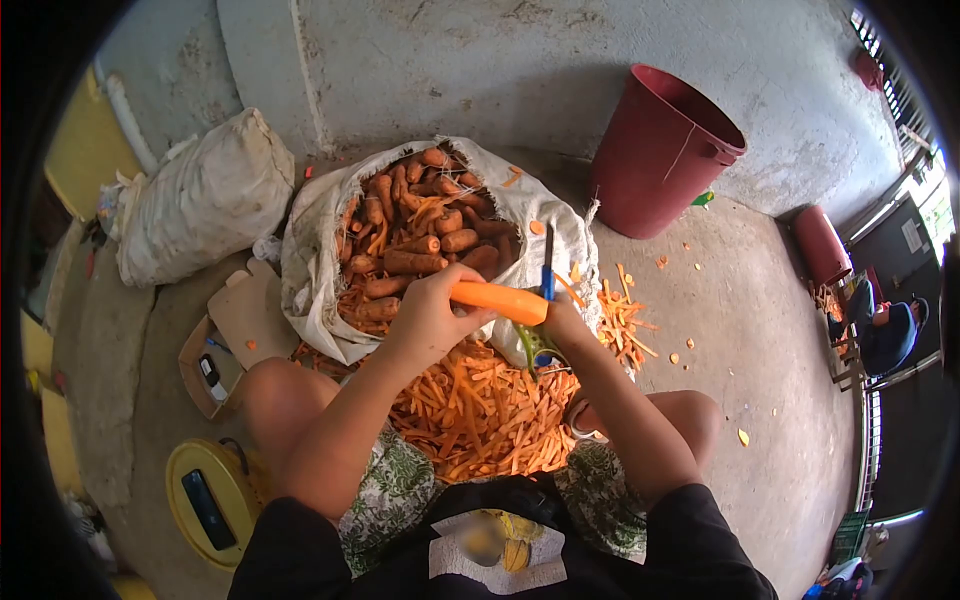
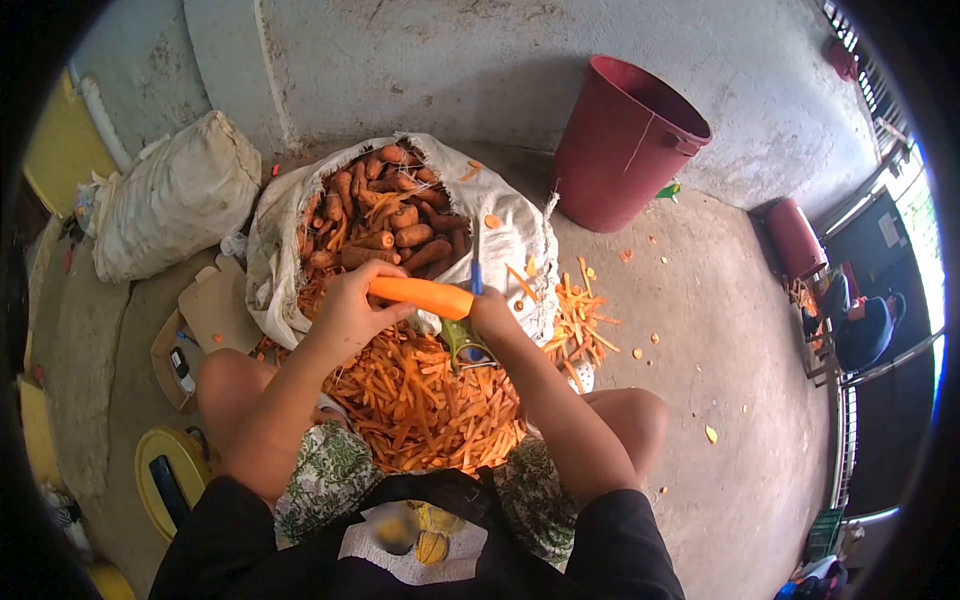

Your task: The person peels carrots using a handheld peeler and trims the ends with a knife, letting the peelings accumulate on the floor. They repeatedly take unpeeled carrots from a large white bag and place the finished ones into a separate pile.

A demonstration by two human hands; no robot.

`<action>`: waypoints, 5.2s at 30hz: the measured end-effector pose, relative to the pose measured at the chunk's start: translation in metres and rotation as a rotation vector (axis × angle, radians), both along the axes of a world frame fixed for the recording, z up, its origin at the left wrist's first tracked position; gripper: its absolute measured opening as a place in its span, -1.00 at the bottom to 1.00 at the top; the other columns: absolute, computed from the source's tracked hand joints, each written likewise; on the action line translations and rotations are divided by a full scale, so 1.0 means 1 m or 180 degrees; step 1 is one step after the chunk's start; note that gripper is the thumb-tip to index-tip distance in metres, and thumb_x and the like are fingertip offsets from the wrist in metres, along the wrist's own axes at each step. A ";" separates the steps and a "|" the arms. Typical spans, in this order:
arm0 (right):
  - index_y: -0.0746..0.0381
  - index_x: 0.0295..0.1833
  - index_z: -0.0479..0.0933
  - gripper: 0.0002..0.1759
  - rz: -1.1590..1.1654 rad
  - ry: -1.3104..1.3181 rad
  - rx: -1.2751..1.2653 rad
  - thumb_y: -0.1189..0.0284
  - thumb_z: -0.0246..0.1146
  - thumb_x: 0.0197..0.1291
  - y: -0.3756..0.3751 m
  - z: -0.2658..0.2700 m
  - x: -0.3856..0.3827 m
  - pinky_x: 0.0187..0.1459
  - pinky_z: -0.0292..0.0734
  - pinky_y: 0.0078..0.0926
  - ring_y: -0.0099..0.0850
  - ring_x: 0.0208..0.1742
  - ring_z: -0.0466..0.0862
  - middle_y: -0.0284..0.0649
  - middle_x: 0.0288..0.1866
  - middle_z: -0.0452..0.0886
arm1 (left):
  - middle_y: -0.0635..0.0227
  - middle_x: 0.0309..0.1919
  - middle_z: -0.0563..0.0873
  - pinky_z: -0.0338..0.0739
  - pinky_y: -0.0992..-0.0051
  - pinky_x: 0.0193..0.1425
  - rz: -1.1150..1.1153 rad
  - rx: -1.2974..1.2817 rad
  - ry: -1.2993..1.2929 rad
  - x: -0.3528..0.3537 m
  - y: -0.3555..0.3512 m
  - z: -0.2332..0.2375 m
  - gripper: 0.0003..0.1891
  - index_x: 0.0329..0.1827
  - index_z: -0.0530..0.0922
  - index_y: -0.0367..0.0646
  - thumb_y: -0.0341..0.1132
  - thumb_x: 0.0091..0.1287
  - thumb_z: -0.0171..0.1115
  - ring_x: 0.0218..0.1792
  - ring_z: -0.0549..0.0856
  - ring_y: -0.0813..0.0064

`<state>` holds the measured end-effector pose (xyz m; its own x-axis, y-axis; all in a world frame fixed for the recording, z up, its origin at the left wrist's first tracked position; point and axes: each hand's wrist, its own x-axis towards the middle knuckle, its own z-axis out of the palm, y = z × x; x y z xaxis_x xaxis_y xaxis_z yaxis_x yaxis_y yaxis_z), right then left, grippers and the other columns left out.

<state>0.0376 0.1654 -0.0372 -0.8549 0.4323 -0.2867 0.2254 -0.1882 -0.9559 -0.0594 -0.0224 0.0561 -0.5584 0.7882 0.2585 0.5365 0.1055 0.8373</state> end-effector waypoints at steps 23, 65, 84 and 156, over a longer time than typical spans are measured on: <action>0.26 -0.32 0.44 -0.85 0.0798 -0.0621 0.3374 0.42 0.15 0.00 -0.035 0.092 0.033 -0.35 0.42 -0.18 -0.04 -0.42 0.55 0.00 -0.52 0.53 | 0.20 -0.42 0.63 0.45 0.47 -0.25 0.0079 -0.0154 -0.0758 0.006 0.022 -0.038 -0.68 -0.19 0.49 -0.26 -0.38 -0.05 0.26 -0.35 0.64 0.34; 0.27 -0.16 0.54 -0.71 0.1408 -0.1408 0.2481 0.39 0.25 -0.02 0.090 0.112 0.021 -0.26 0.44 -0.52 -0.52 -0.36 0.55 -0.29 -0.36 0.60 | 0.25 -0.07 0.47 0.48 0.32 -0.07 -0.0895 -0.2000 0.1318 -0.004 0.002 -0.040 -0.59 -0.01 0.39 -0.18 -0.28 0.08 0.21 -0.13 0.57 0.23; 0.34 -0.23 0.46 -0.74 -0.0831 -0.0543 0.3216 0.35 0.17 0.10 0.130 0.017 0.062 -0.13 0.39 -0.37 -0.22 -0.20 0.52 -0.03 -0.21 0.47 | 0.19 -0.12 0.50 0.42 0.29 -0.02 -0.1084 -0.2918 0.0512 -0.037 0.013 -0.095 -0.62 0.01 0.41 -0.15 -0.09 0.26 0.03 -0.08 0.53 0.23; 0.29 -0.25 0.48 -0.75 -0.0695 -0.0393 0.2120 0.29 0.12 0.18 0.073 0.083 0.052 -0.47 0.34 -0.52 -0.55 -0.55 0.44 -0.27 -0.59 0.49 | 0.21 -0.17 0.48 0.51 0.21 -0.10 0.0042 0.2139 -0.5783 -0.026 0.064 -0.057 -0.50 0.07 0.29 -0.16 0.07 0.28 -0.08 -0.22 0.54 0.31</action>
